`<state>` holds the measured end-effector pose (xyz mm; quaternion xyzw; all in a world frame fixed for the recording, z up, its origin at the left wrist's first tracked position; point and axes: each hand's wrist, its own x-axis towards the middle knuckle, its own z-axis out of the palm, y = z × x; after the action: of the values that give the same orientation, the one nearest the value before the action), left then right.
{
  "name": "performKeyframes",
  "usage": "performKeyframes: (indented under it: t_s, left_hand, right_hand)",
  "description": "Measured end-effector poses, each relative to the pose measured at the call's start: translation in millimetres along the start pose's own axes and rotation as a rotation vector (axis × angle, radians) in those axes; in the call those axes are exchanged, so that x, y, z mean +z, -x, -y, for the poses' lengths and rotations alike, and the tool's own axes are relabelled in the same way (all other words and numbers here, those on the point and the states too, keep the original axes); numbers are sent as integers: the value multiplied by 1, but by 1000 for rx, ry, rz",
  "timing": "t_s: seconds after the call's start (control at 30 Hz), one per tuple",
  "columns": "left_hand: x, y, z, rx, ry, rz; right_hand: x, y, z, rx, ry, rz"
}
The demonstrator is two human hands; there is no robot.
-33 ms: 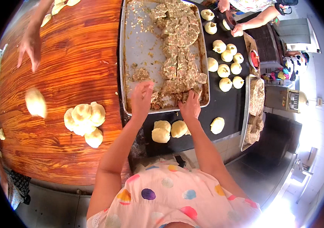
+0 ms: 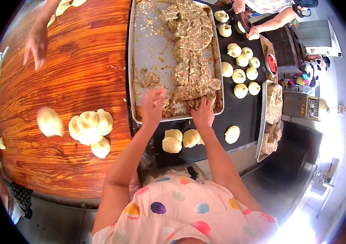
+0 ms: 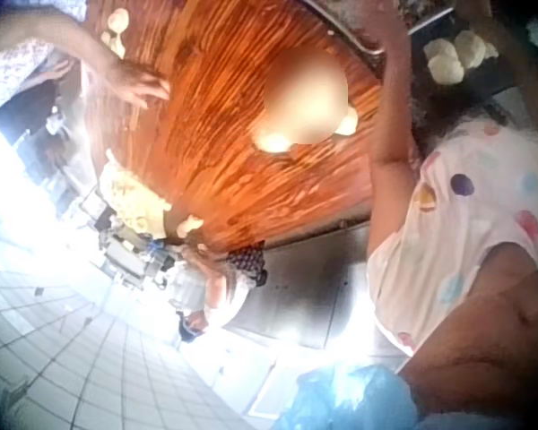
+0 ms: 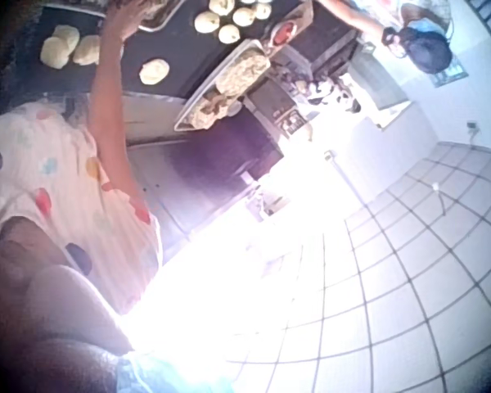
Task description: The person prepares buns by flattening dough portions, placing meat filling in the center, and sealing them by hand.
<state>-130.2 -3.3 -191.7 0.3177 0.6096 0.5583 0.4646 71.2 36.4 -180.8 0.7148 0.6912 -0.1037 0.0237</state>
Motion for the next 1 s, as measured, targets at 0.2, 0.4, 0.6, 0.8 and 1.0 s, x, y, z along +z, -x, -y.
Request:
performKeyframes:
  t_s: [0.2, 0.4, 0.6, 0.8, 1.0]
  left_hand:
    - [4, 15, 8, -110, -17, 95]
    - [22, 28, 12, -439, 518, 250]
    - [63, 23, -14, -815, 986, 314]
    - [49, 4, 13, -726, 1257, 312]
    - [21, -1, -11, -598, 1047, 150]
  right_hand:
    - [-7, -22, -33, 15, 24, 73]
    - [-33, -23, -61, -19, -718, 251]
    - [-83, 6, -10, -124, -1013, 439]
    - [-59, -8, -35, -129, -667, 89]
    - [-25, -9, -33, -304, 7, 23]
